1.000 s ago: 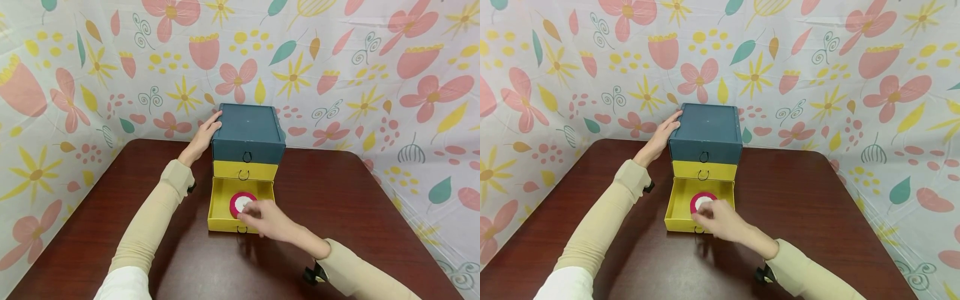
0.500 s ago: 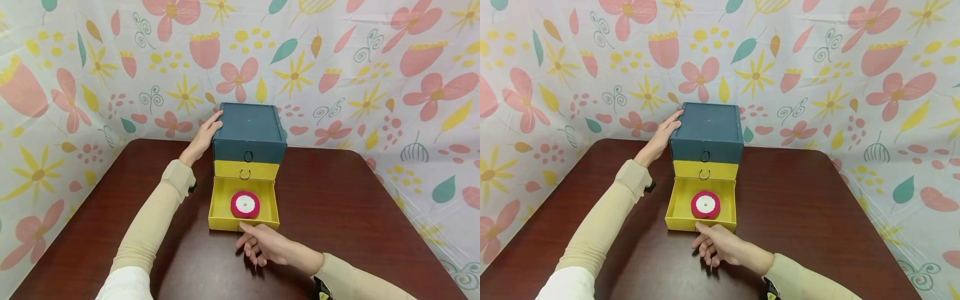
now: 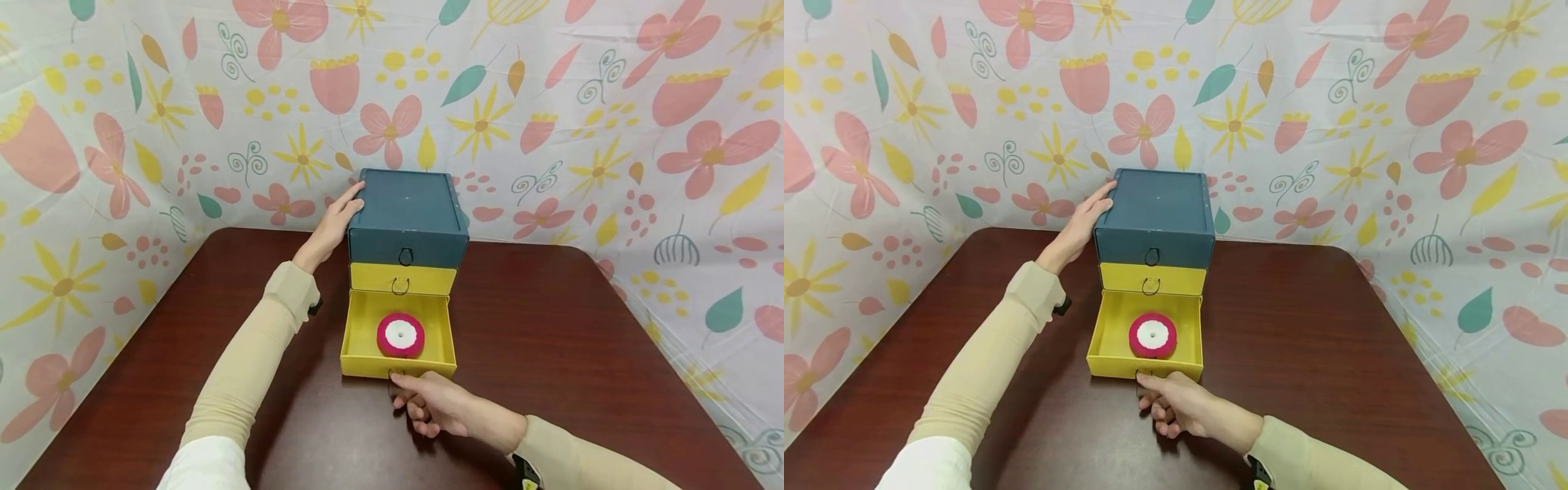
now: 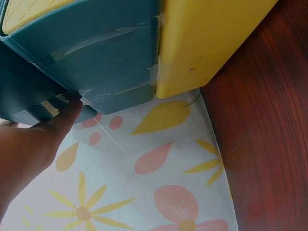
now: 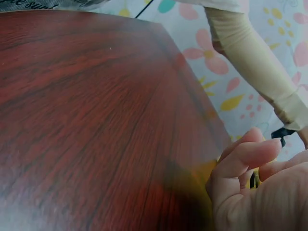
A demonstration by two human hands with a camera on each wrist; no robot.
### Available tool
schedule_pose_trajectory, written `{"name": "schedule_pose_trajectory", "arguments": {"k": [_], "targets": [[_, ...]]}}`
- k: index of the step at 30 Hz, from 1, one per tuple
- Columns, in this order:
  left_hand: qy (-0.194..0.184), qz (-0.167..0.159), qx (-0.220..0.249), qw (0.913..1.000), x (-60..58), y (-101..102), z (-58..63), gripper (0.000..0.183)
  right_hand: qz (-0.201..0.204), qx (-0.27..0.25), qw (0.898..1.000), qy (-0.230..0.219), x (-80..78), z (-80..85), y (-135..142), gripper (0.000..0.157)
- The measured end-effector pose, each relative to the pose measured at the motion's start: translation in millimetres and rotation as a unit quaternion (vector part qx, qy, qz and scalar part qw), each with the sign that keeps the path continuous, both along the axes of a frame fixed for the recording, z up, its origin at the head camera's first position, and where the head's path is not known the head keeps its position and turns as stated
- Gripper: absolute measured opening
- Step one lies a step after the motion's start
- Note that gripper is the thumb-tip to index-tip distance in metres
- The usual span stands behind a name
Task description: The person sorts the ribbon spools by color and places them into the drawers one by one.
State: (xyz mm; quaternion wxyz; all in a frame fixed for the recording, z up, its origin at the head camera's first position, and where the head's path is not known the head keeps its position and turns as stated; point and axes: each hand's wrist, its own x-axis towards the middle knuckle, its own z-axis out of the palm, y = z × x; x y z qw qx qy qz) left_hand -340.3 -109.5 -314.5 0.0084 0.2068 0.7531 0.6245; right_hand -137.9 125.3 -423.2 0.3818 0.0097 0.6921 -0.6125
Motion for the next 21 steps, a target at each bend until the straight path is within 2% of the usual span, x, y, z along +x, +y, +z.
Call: {"name": "schedule_pose_trajectory", "arguments": {"k": [4,9,11,15,21], "targets": [[-0.013,-0.006,0.003,0.9999,6.2,0.8,6.8,0.054,0.008,-0.020,1.000,-0.007,-2.7,-0.6,2.7,0.052],[-0.020,-0.014,0.001,0.9997,19.0,1.6,19.5,0.055,-0.004,-0.092,0.996,-0.021,-7.7,-3.2,-1.3,0.043],[-0.022,-0.012,-0.003,0.9997,20.7,1.8,21.0,0.055,-0.014,-0.113,0.993,-0.022,-8.0,-5.5,-3.4,0.039],[-0.025,-0.010,-0.001,0.9996,19.1,1.4,19.8,0.055,-0.028,-0.120,0.992,-0.011,-6.9,-10.9,-6.4,0.033],[-0.012,-0.004,0.002,0.9999,5.1,0.8,6.1,0.054,-0.038,-0.097,0.994,0.018,-8.1,-15.3,-7.7,0.036]]}}
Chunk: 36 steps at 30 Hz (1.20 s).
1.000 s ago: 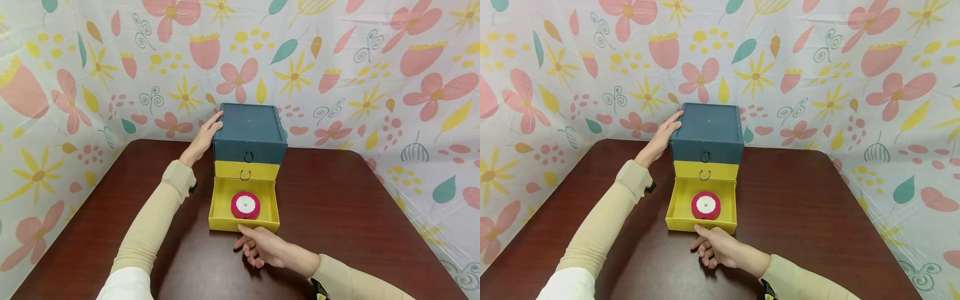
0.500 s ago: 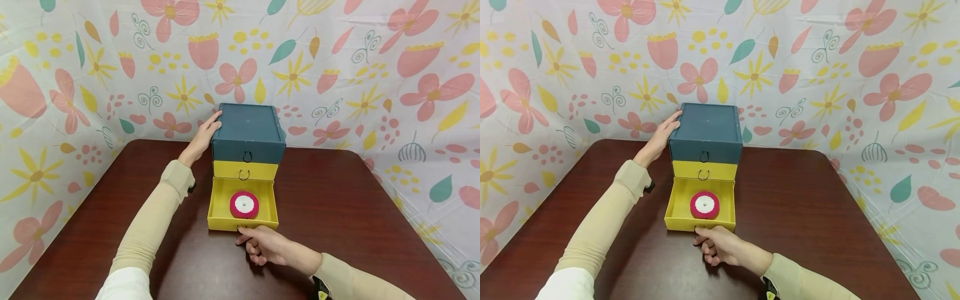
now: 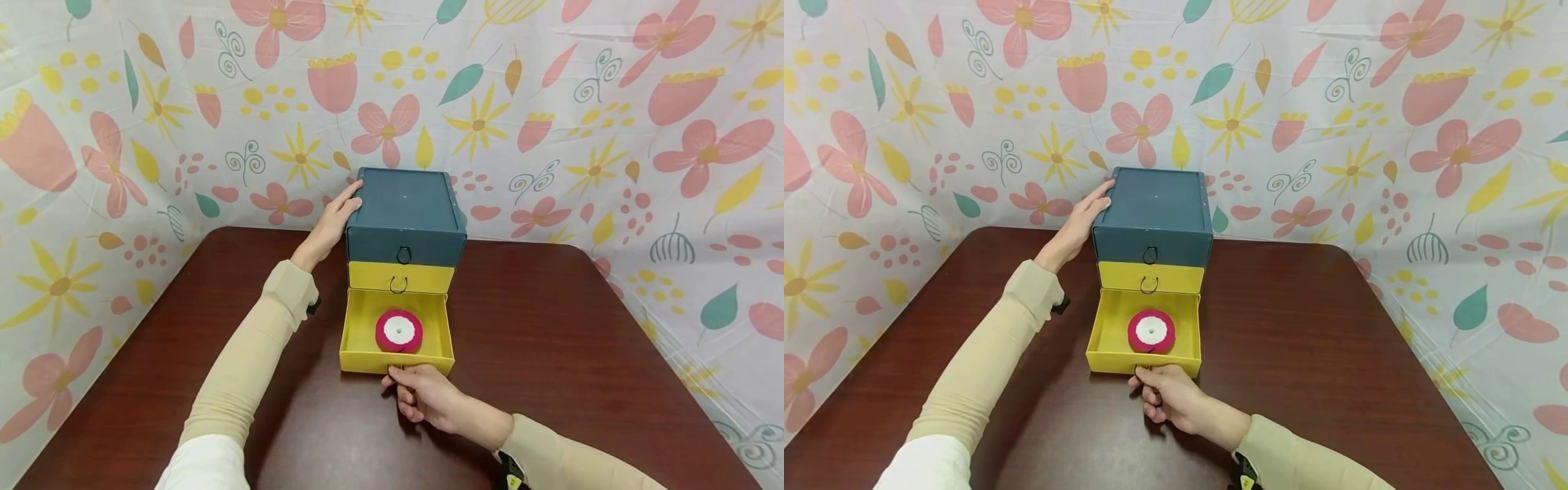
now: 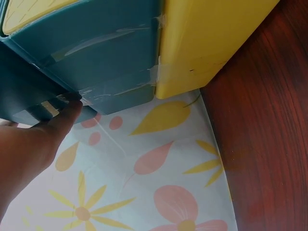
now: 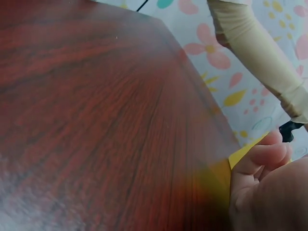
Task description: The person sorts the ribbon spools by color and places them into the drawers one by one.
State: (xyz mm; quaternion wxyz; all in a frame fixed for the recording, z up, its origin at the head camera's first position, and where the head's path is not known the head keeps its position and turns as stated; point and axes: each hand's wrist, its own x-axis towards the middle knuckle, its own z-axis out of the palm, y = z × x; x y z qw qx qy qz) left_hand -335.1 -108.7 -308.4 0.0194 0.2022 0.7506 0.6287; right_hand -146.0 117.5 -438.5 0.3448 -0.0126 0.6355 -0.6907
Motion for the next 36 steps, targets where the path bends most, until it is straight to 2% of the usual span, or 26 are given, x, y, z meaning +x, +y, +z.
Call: {"name": "schedule_pose_trajectory", "arguments": {"k": [6,24,28,35,36], "targets": [[0.014,0.005,-0.002,0.9999,-5.3,-0.3,-6.6,0.054,-0.012,0.021,1.000,0.017,-5.5,-1.1,1.1,0.035],[0.012,0.007,-0.006,0.9999,-5.0,-0.3,-8.4,0.054,-0.028,0.028,0.999,0.032,-26.7,-1.2,-1.3,0.031],[0.002,0.000,-0.007,1.0000,-1.1,-0.5,-4.1,0.054,-0.030,0.026,0.999,0.037,-33.1,-3.2,-0.9,0.030],[0.009,0.010,-0.006,0.9999,-1.3,0.6,-4.1,0.054,-0.029,0.026,0.998,0.045,-43.7,-1.2,-1.2,0.032],[0.007,0.009,-0.006,0.9999,1.3,0.8,-1.2,0.054,-0.030,0.027,0.998,0.045,-45.1,-0.5,-1.4,0.032]]}}
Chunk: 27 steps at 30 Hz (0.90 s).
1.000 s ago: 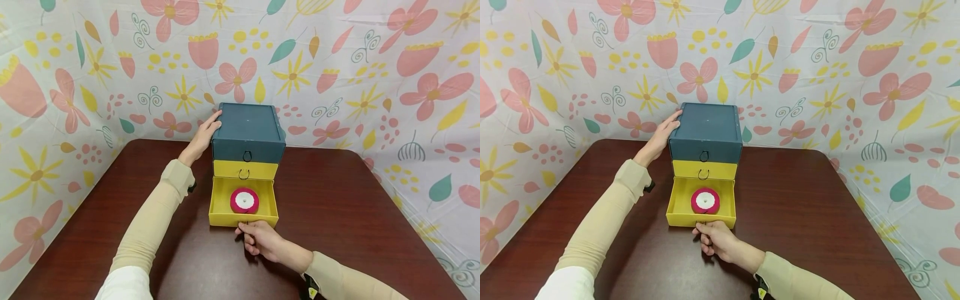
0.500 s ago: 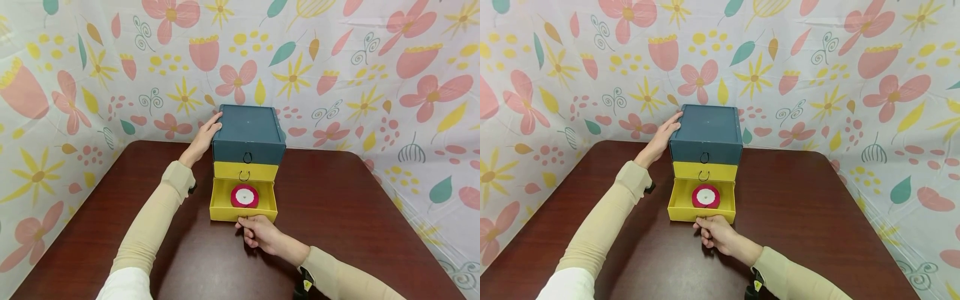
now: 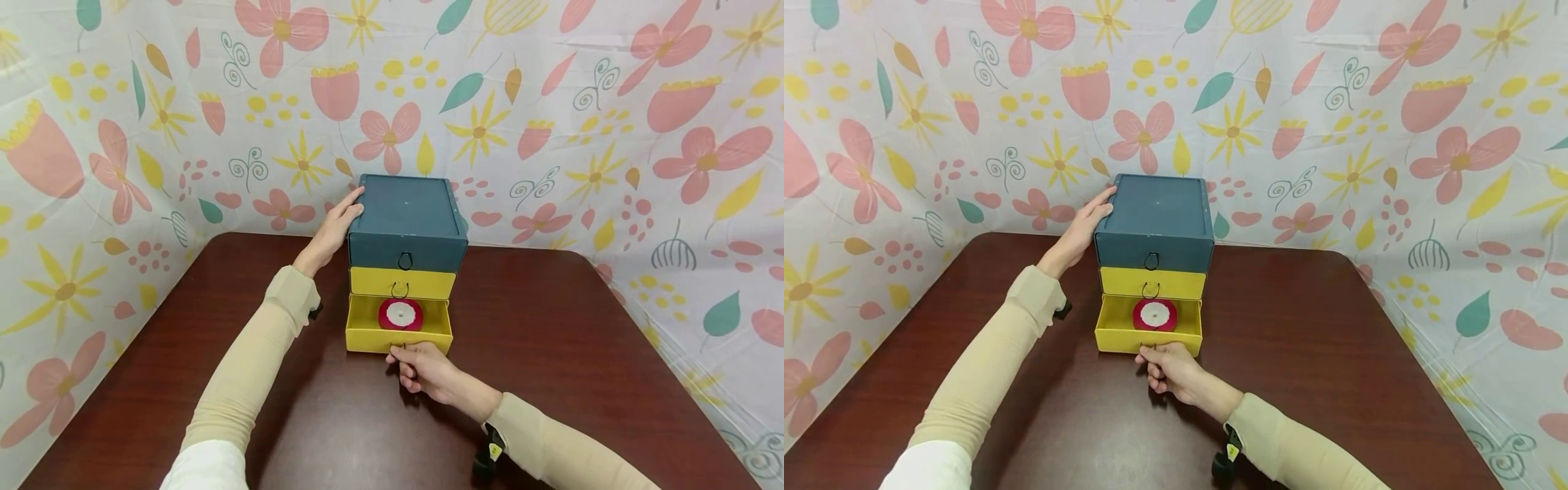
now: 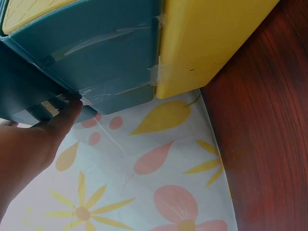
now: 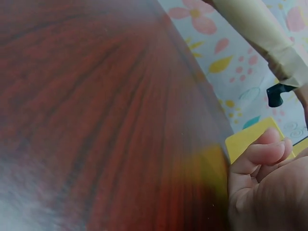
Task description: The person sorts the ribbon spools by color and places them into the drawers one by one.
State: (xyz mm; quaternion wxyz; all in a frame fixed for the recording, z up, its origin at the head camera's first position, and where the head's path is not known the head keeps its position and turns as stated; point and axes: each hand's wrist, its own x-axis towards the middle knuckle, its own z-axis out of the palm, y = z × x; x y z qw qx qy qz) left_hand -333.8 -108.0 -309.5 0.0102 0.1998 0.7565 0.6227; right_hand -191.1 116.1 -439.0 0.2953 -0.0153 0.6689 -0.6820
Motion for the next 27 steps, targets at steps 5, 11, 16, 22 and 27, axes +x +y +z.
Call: {"name": "schedule_pose_trajectory", "arguments": {"k": [5,11,16,22,27], "targets": [[-0.008,-0.010,-0.005,0.9999,13.2,0.5,11.9,0.055,-0.010,0.006,1.000,-0.001,-6.6,-1.0,0.2,0.033],[-0.008,-0.007,-0.001,0.9999,2.9,-0.5,2.1,0.054,-0.022,0.011,1.000,-0.007,-15.6,-0.5,-0.1,0.033],[0.004,0.004,-0.002,1.0000,-5.4,-0.4,-6.1,0.053,-0.030,0.017,0.999,-0.007,-25.5,0.2,-0.4,0.034],[0.013,0.004,0.000,0.9999,-6.8,-0.6,-7.5,0.054,-0.033,0.012,0.999,-0.010,-37.3,1.1,-1.0,0.031],[0.010,-0.003,-0.001,0.9999,-6.7,-0.9,-5.1,0.053,-0.039,0.016,0.999,-0.010,-45.9,2.8,-2.0,0.028]]}}
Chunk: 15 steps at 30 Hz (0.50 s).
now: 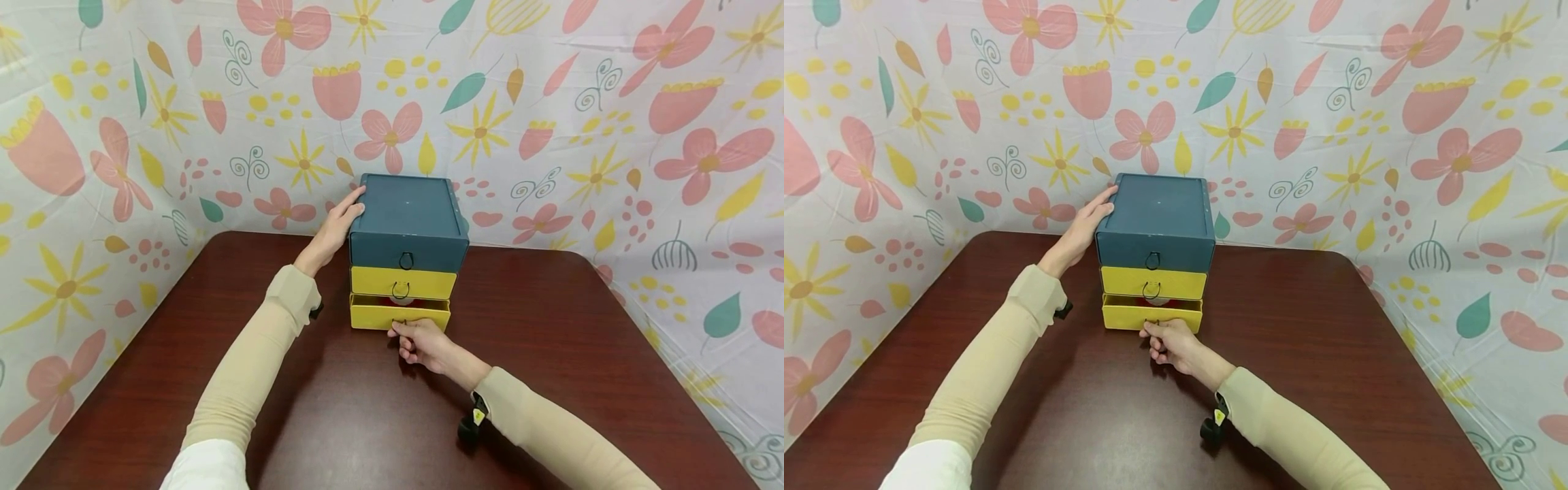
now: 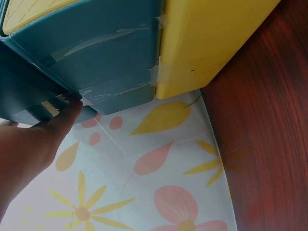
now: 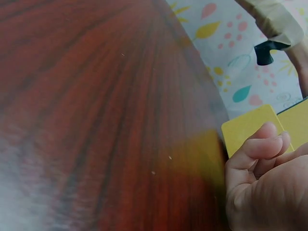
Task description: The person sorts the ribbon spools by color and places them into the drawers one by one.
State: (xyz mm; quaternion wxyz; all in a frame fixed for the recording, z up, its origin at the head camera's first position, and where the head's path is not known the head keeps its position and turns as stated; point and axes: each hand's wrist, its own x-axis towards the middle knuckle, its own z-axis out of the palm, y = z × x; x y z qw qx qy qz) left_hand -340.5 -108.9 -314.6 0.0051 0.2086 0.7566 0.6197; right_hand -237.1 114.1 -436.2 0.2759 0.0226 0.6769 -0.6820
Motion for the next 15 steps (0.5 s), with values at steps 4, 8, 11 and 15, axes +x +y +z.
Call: {"name": "schedule_pose_trajectory", "arguments": {"k": [4,8,11,15], "targets": [[-0.014,-0.010,0.005,0.9998,7.3,-0.1,8.3,0.054,-0.006,-0.001,1.000,-0.007,-7.0,0.8,-1.4,0.028],[-0.017,-0.019,0.000,0.9997,17.2,0.6,17.9,0.055,-0.013,0.001,1.000,-0.003,-14.2,0.5,-2.3,0.028],[-0.015,-0.018,-0.003,0.9997,20.1,2.1,20.7,0.055,-0.020,0.004,1.000,0.000,-19.2,0.3,-1.7,0.028],[-0.021,-0.019,0.000,0.9996,19.8,3.9,19.8,0.055,-0.022,0.003,1.000,-0.006,-22.7,-0.1,-0.1,0.028]]}}
